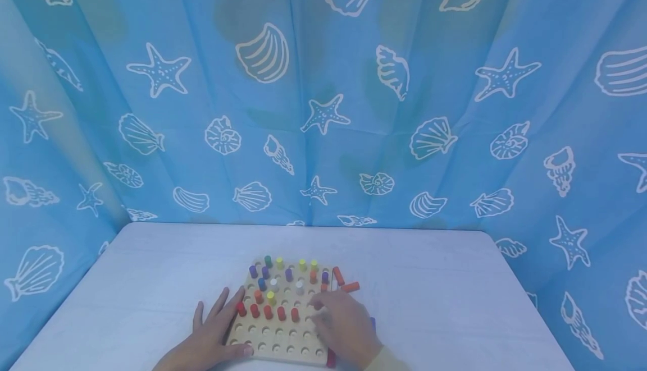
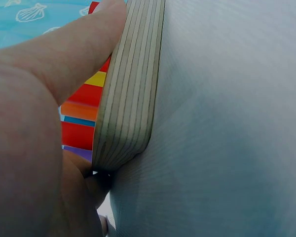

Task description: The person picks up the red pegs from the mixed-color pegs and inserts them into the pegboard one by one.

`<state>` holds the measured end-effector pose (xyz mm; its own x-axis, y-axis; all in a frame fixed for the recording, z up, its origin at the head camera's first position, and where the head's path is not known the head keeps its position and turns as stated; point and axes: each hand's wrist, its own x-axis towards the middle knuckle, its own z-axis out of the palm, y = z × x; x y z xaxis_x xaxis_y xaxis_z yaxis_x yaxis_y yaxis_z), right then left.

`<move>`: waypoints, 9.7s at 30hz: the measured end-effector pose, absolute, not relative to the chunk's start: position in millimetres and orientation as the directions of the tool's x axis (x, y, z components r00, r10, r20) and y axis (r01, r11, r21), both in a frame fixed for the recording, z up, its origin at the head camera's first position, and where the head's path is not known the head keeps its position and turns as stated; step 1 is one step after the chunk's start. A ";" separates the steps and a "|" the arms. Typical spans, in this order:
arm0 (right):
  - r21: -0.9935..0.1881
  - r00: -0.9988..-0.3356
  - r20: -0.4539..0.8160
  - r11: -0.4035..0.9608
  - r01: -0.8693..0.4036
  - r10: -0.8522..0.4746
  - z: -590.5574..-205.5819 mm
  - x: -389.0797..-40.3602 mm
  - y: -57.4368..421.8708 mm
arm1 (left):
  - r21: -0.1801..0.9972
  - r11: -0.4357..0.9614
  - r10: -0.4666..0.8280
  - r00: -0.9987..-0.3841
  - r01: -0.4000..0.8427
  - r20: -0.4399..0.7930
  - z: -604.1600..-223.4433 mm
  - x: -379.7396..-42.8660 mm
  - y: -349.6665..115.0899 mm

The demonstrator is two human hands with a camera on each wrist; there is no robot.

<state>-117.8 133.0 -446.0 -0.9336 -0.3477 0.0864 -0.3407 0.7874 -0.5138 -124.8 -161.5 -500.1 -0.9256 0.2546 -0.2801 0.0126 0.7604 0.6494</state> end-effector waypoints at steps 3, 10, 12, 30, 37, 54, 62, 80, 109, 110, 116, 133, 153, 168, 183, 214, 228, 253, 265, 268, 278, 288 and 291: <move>-0.510 -0.937 0.082 0.793 -0.333 -0.340 -445.8 -117.6 136.3 | 0.649 0.760 0.256 -0.925 0.014 -0.280 -500.5 -124.7 -161.5; -0.487 -0.959 0.047 0.832 -0.265 -0.278 -445.2 -113.4 142.0 | 0.647 0.763 0.253 -0.923 0.006 -0.289 -498.3 -125.3 -161.8; -0.488 -0.963 0.042 0.836 -0.251 -0.264 -445.7 -111.9 144.4 | 0.643 0.766 0.251 -0.923 0.006 -0.290 -497.8 -125.5 -161.7; -0.471 -0.969 -0.087 0.867 -0.164 -0.231 -455.3 -111.0 162.1 | 0.604 0.797 0.239 -0.924 0.011 -0.299 -498.7 -127.9 -161.0; -0.441 -0.963 -0.125 0.882 -0.164 -0.241 -455.3 -111.8 164.5 | 0.630 0.776 0.246 -0.925 0.010 -0.288 -499.1 -126.0 -161.2; -0.375 -0.939 -0.120 0.890 -0.258 -0.322 -471.0 -111.3 170.8 | 0.639 0.769 0.251 -0.926 0.014 -0.281 -500.5 -125.7 -161.2; -0.346 -0.931 -0.124 0.894 -0.284 -0.343 -472.6 -112.2 169.6 | 0.639 0.769 0.255 -0.925 0.017 -0.283 -499.2 -125.5 -161.1; -0.316 -0.909 -0.152 0.891 -0.327 -0.388 -471.2 -113.4 166.5 | 0.620 0.784 0.254 -0.925 0.025 -0.283 -497.7 -125.6 -160.5; -0.328 -0.910 -0.062 0.869 -0.370 -0.410 -469.3 -112.2 167.1 | 0.645 0.764 0.250 -0.925 0.006 -0.287 -498.8 -125.3 -161.0; -0.329 -0.909 -0.061 0.868 -0.371 -0.411 -468.9 -112.1 167.1 | 0.647 0.762 0.250 -0.925 0.006 -0.286 -499.1 -125.2 -161.2; -0.328 -0.913 -0.061 0.872 -0.363 -0.403 -465.7 -112.2 165.8 | 0.660 0.751 0.257 -0.926 0.011 -0.278 -500.8 -124.8 -162.0; -0.357 -0.918 -0.029 0.862 -0.360 -0.396 -465.7 -114.1 166.3 | 0.652 0.758 0.250 -0.922 -0.003 -0.295 -500.1 -125.7 -162.2; -0.424 -0.944 -0.026 0.859 -0.288 -0.330 -460.3 -114.0 160.2 | 0.663 0.748 0.275 -0.926 0.038 -0.258 -498.9 -123.8 -162.7; -0.455 -0.953 0.021 0.846 -0.279 -0.303 -461.7 -113.0 155.1 | 0.660 0.751 0.274 -0.925 0.034 -0.264 -498.7 -123.9 -162.7; -0.485 -0.963 0.039 0.838 -0.251 -0.266 -462.5 -115.7 148.4 | 0.665 0.746 0.270 -0.924 0.024 -0.270 -498.4 -124.9 -162.1; -0.572 -0.937 0.094 0.752 -0.327 -0.337 -465.4 -126.9 140.8 | 0.659 0.752 0.257 -0.926 0.013 -0.275 -495.7 -124.4 -160.6; -0.575 -0.942 0.059 0.760 -0.302 -0.329 -468.2 -125.9 133.2 | 0.651 0.759 0.248 -0.928 0.008 -0.278 -497.1 -124.6 -161.0; -0.543 -0.934 0.047 0.776 -0.322 -0.355 -469.8 -128.2 130.2 | 0.658 0.752 0.262 -0.927 0.021 -0.269 -495.4 -123.8 -161.0; -0.535 -0.932 0.056 0.778 -0.330 -0.357 -473.1 -129.0 128.9 | 0.660 0.751 0.252 -0.925 0.002 -0.284 -497.3 -124.5 -161.7; -0.534 -0.933 0.058 0.779 -0.330 -0.355 -473.5 -129.1 129.0 | 0.662 0.749 0.252 -0.924 -0.003 -0.289 -497.6 -124.9 -161.6; -0.548 -0.937 0.034 0.778 -0.309 -0.348 -469.8 -129.0 127.1 | 0.657 0.754 0.252 -0.927 0.008 -0.278 -498.8 -125.5 -161.6; -0.535 -0.941 0.016 0.792 -0.294 -0.339 -466.3 -128.9 127.1 | 0.660 0.751 0.248 -0.929 0.005 -0.275 -498.9 -125.6 -161.4; -0.540 -0.941 0.015 0.790 -0.291 -0.337 -464.6 -128.7 128.5 | 0.657 0.754 0.247 -0.928 0.003 -0.279 -498.7 -125.4 -161.2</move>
